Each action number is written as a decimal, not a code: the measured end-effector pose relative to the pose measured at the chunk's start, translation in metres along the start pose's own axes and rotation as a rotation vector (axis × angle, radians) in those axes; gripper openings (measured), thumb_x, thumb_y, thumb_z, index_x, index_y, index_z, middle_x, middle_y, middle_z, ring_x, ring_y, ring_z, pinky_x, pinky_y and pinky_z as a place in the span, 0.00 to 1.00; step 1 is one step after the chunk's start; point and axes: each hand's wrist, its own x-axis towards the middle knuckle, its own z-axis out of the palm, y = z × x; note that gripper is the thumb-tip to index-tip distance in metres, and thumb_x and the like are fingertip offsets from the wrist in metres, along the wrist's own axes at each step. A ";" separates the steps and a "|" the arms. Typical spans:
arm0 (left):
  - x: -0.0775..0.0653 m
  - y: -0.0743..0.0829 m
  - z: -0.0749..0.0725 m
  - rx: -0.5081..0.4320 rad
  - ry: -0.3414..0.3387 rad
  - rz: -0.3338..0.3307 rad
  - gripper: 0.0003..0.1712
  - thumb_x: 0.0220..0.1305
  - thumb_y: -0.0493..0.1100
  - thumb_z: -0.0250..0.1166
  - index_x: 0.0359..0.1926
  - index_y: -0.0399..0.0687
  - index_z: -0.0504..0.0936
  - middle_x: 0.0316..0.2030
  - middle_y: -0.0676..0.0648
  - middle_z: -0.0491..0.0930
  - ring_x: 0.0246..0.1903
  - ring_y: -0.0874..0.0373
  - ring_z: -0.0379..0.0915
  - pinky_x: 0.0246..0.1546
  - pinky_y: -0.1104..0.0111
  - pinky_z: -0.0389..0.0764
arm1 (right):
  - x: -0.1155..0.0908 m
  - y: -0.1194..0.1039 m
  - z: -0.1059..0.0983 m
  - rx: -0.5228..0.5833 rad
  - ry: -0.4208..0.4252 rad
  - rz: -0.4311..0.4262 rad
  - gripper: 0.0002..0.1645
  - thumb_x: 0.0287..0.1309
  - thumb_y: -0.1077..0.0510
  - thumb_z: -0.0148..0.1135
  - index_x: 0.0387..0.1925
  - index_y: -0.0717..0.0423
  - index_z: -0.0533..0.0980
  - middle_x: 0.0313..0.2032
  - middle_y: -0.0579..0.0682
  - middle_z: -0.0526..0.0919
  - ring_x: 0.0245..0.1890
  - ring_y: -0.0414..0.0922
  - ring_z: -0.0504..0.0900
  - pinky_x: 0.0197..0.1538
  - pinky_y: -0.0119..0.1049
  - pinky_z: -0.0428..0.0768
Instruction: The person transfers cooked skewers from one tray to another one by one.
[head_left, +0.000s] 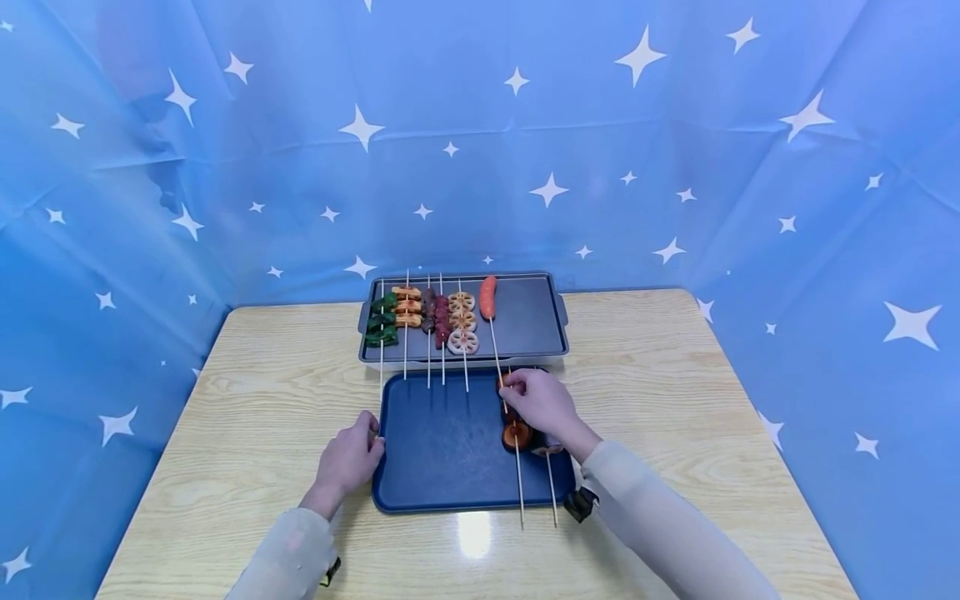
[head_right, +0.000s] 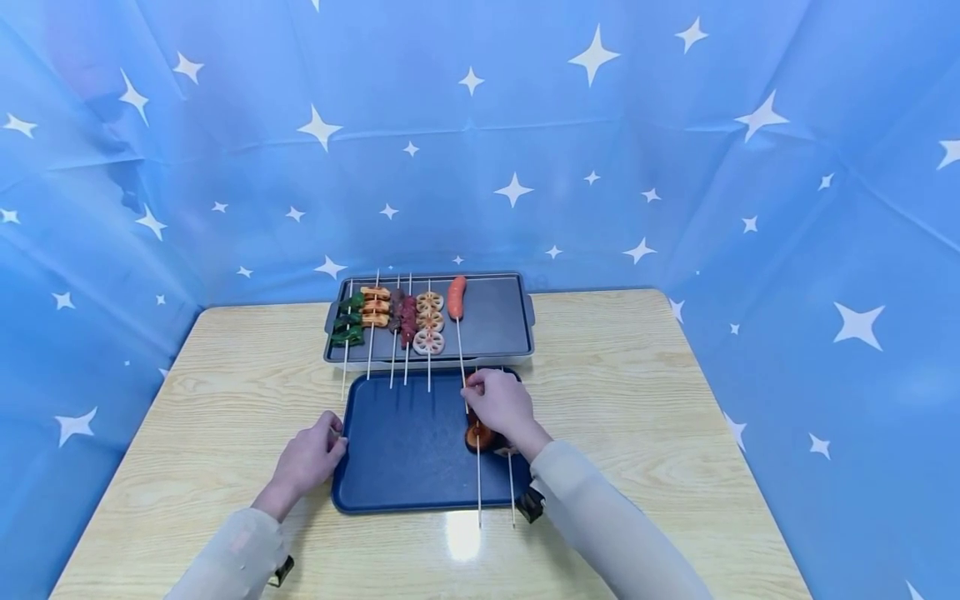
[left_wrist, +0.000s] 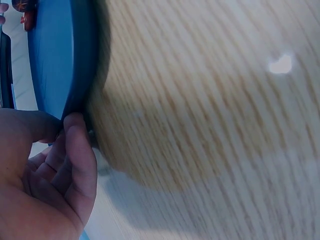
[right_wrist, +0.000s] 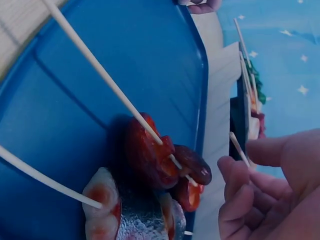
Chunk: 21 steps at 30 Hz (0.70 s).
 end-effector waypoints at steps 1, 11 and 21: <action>0.000 0.000 0.000 0.001 0.001 -0.001 0.08 0.67 0.42 0.58 0.44 0.45 0.71 0.20 0.51 0.74 0.18 0.59 0.66 0.20 0.67 0.64 | 0.001 0.000 0.001 -0.002 0.001 0.004 0.12 0.60 0.51 0.64 0.42 0.53 0.83 0.30 0.45 0.83 0.28 0.40 0.77 0.35 0.36 0.75; 0.001 0.001 0.001 0.007 0.008 -0.005 0.08 0.67 0.42 0.58 0.44 0.46 0.71 0.21 0.51 0.74 0.18 0.59 0.67 0.20 0.67 0.64 | 0.007 -0.002 0.004 0.040 0.010 -0.013 0.10 0.62 0.55 0.63 0.39 0.56 0.83 0.28 0.47 0.83 0.28 0.40 0.77 0.37 0.37 0.76; 0.002 -0.001 0.003 0.016 0.010 -0.007 0.07 0.67 0.42 0.57 0.43 0.47 0.70 0.19 0.53 0.73 0.16 0.59 0.66 0.19 0.67 0.64 | 0.016 -0.003 0.007 0.187 -0.044 0.083 0.09 0.61 0.58 0.63 0.40 0.57 0.83 0.31 0.49 0.85 0.28 0.41 0.79 0.37 0.35 0.76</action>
